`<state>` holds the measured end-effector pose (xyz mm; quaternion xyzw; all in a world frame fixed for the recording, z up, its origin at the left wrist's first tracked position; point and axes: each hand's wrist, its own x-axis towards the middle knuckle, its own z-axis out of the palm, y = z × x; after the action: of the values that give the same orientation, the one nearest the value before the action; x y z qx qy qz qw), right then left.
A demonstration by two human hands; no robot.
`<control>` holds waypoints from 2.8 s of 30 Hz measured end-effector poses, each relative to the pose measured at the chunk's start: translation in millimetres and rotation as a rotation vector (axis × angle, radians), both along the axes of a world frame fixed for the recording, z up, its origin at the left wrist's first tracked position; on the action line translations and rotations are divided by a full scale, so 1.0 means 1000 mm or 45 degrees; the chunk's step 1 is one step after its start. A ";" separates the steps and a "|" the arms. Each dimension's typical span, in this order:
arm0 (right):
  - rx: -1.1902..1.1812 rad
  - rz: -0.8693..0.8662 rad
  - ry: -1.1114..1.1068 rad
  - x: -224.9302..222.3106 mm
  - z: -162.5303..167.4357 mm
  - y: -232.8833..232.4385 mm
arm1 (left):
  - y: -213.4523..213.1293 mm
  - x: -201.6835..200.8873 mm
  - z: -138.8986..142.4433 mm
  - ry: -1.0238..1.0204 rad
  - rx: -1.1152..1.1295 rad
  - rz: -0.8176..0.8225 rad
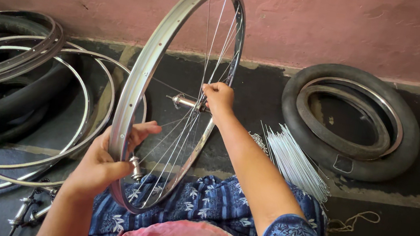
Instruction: The person sits on the floor lacing a bicycle wheel, threading spokes through the hub flanges and guiding each spoke end into the rim eyelets, rotating the wheel on their lap to reach new positions and picking new spokes from a bundle beside them.
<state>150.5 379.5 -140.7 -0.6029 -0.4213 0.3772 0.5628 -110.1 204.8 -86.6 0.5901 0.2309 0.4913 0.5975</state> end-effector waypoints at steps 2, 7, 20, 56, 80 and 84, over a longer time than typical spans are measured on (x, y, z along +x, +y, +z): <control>0.203 -0.055 -0.136 -0.001 -0.003 0.001 | 0.003 0.003 -0.004 -0.004 -0.006 0.020; 1.101 0.037 -0.697 -0.008 -0.024 -0.037 | 0.006 0.008 -0.009 0.037 0.007 0.057; 1.169 0.296 -1.190 -0.018 -0.013 -0.073 | 0.006 0.018 -0.034 0.041 0.047 0.149; 1.106 -0.329 -1.376 0.005 -0.042 -0.019 | 0.031 0.040 -0.094 0.100 0.172 0.161; 0.412 0.849 0.828 0.013 -0.112 -0.013 | 0.043 0.064 -0.129 0.248 0.385 0.821; 0.405 0.829 0.812 0.014 -0.104 -0.017 | 0.093 0.084 -0.060 0.490 0.258 0.643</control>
<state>164.1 362.2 -244.4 -0.2003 -0.4472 0.6306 0.6019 -26.5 297.6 -146.7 0.6525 0.4285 0.5240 0.3407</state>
